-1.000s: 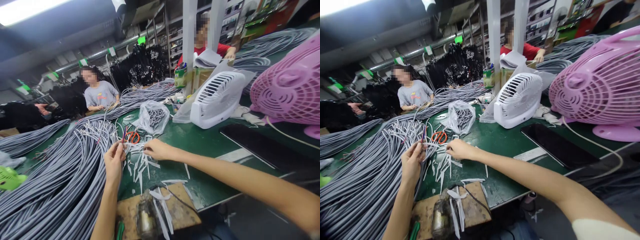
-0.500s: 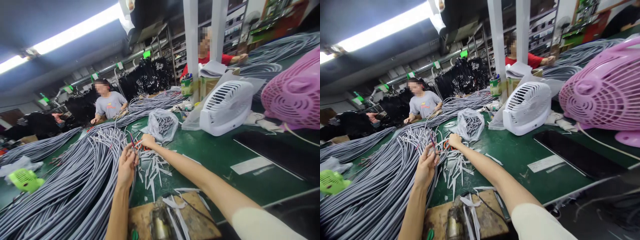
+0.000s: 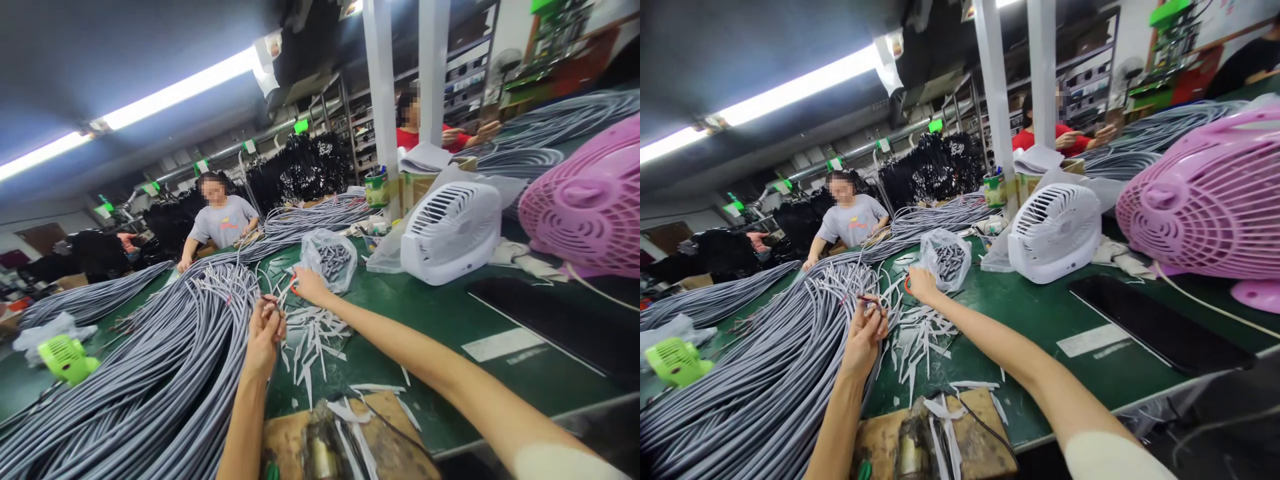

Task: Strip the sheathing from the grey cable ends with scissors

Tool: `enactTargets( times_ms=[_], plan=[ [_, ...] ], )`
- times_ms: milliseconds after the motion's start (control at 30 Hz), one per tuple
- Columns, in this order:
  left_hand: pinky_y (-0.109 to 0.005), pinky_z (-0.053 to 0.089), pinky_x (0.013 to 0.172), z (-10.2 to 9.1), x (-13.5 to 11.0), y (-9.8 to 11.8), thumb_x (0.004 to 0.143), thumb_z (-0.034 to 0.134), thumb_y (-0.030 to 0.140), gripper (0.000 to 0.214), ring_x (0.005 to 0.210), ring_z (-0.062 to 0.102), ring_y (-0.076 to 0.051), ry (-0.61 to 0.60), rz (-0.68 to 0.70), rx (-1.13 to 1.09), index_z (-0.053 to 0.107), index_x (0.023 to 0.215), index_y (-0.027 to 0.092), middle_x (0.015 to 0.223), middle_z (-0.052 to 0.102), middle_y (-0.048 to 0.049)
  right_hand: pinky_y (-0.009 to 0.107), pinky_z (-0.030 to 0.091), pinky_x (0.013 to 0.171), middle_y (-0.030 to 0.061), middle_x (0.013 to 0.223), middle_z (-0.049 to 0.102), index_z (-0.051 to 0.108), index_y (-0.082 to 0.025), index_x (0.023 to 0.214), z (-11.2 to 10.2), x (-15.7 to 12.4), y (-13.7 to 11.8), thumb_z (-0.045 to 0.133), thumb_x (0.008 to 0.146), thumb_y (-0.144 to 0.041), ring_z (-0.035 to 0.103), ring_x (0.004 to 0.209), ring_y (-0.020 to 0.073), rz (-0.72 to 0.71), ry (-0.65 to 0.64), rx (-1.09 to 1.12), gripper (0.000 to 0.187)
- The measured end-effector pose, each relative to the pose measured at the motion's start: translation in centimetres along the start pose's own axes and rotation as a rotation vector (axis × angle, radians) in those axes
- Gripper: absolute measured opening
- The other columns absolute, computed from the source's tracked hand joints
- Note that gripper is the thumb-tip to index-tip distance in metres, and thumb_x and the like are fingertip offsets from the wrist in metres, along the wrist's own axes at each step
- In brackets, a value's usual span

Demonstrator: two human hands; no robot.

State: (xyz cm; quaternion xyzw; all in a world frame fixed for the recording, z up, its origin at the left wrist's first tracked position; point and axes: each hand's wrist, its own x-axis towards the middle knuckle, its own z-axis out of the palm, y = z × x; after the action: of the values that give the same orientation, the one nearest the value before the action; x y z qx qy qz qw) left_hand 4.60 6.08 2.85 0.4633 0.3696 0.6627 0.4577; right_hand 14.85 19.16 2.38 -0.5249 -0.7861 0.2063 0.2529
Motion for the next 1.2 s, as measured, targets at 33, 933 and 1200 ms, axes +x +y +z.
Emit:
enactTargets(
  times_ms=[33,933,1200],
  plan=[
    [-0.014,0.023,0.039,0.0,0.0,0.0,0.059,0.077,0.034,0.031,0.042,0.035,-0.002,0.012,0.045,0.005,0.056,0.079,0.021,0.064,0.052,0.0046,0.037,0.048,0.08,0.0109,0.106,0.059,0.052,-0.011,0.112,-0.7,-0.4,0.3,0.056,0.084,-0.025,0.058,0.093,0.0199,-0.02,0.024,0.039,0.031],
    [-0.023,0.04,0.056,0.5,-1.6,0.4,0.073,0.047,0.009,0.029,0.061,0.051,-0.012,-0.319,0.507,0.727,0.067,0.055,0.021,0.064,0.054,-0.0021,0.02,0.025,0.046,-0.0071,0.052,0.038,0.055,-0.013,0.058,-5.9,-10.4,4.3,0.072,0.057,-0.045,0.03,0.05,0.0056,-0.507,-0.183,0.505,0.036],
    [-0.017,0.033,0.042,1.0,-1.9,-0.6,0.073,0.064,0.03,0.025,0.05,0.048,-0.008,-0.111,0.146,0.426,0.067,0.096,0.019,0.068,0.06,-0.0025,0.02,0.034,0.048,-0.0061,0.055,0.045,0.05,-0.015,0.06,-5.7,-10.4,4.2,0.077,0.051,-0.044,0.04,0.05,0.0062,-0.284,-0.022,0.84,0.041]
  ],
)
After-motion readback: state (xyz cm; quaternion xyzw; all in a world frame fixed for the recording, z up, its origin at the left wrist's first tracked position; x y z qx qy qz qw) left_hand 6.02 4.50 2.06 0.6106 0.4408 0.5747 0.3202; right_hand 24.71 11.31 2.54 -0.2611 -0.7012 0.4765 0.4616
